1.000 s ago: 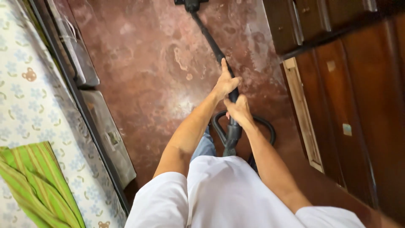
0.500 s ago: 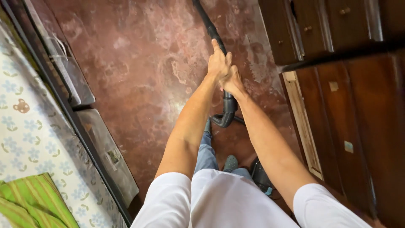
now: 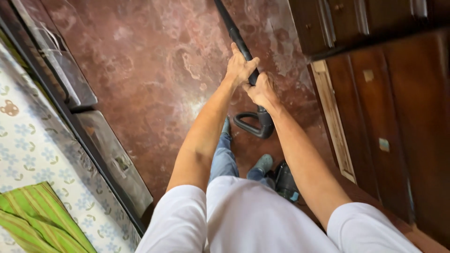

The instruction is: Vacuuming the floor in a bedroom.

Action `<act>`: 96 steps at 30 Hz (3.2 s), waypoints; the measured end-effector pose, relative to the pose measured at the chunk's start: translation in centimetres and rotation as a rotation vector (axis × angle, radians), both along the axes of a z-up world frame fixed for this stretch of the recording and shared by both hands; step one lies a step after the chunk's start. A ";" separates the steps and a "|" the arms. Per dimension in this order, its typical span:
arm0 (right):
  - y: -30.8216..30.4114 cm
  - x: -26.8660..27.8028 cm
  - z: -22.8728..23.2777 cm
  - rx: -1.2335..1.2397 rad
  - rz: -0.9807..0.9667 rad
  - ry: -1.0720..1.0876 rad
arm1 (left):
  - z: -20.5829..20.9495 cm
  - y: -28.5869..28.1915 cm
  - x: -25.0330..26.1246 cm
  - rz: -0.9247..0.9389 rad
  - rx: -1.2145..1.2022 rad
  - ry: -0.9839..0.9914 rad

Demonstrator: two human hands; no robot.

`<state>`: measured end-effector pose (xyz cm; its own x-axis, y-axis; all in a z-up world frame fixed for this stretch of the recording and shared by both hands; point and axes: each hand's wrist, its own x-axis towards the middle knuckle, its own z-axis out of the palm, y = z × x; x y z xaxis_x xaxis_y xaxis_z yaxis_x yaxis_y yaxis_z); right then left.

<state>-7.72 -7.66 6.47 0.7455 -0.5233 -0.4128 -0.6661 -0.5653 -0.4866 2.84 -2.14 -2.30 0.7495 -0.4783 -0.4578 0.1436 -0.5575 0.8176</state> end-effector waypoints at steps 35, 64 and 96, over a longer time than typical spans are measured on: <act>-3.2 -57.1 22.8 0.149 -0.132 0.480 | 19.3 -1.3 -53.7 -0.780 -0.171 -0.199; -9.9 -3.6 -1.8 0.278 -0.263 -0.008 | -0.4 -9.0 -5.4 -0.281 -0.176 -0.371; -17.3 -28.1 1.3 0.010 -0.146 0.185 | 7.5 -13.8 -23.9 -0.584 -0.061 -0.080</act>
